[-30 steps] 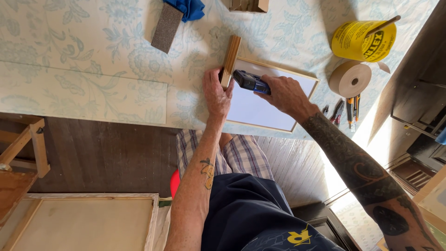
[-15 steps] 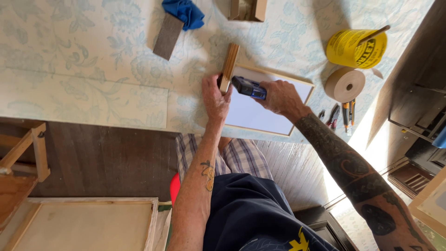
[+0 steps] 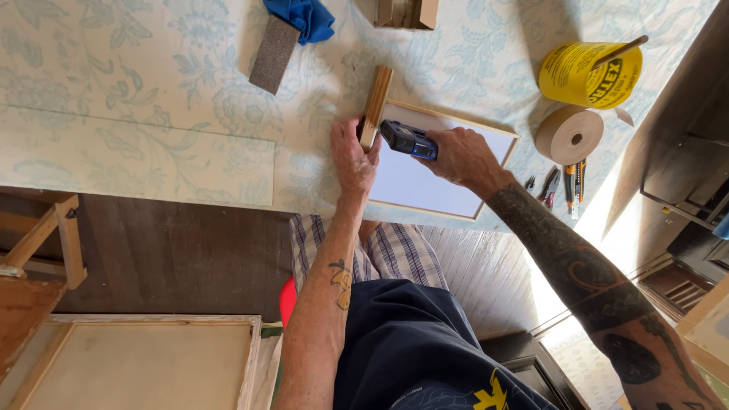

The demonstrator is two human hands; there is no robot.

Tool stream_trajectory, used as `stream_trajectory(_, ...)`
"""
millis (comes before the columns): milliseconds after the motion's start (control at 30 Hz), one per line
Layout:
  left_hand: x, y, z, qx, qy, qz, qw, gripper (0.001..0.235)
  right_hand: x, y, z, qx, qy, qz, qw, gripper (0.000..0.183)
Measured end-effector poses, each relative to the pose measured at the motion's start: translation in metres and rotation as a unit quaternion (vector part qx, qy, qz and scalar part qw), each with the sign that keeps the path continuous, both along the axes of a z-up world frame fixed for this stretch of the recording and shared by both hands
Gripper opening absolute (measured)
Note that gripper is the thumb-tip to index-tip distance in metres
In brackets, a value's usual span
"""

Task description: Framing a picture by attaching hanging wire and securing the back with staples

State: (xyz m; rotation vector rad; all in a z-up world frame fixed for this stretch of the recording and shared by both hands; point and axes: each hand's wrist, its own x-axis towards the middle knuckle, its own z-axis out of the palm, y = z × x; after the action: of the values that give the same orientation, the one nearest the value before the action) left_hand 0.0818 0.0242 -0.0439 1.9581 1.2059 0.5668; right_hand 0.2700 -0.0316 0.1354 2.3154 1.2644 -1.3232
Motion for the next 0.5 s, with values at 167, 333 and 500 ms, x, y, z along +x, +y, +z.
stream_trajectory(167, 0.000, 0.007, 0.013, -0.019, 0.013, -0.004, 1.000, 0.057, -0.001, -0.020, -0.039, -0.001, -0.035, 0.024, 0.999, 0.032)
stream_trajectory(333, 0.001, 0.003, 0.012, -0.031, 0.032, -0.006, 0.999, 0.056, -0.001, -0.014, -0.024, -0.011, -0.056, 0.033, 0.998, 0.032)
stream_trajectory(500, 0.003, 0.004, 0.003, -0.021, 0.049, -0.017, 0.998, 0.054, -0.003, -0.016, -0.031, -0.020, -0.080, 0.034, 0.996, 0.033)
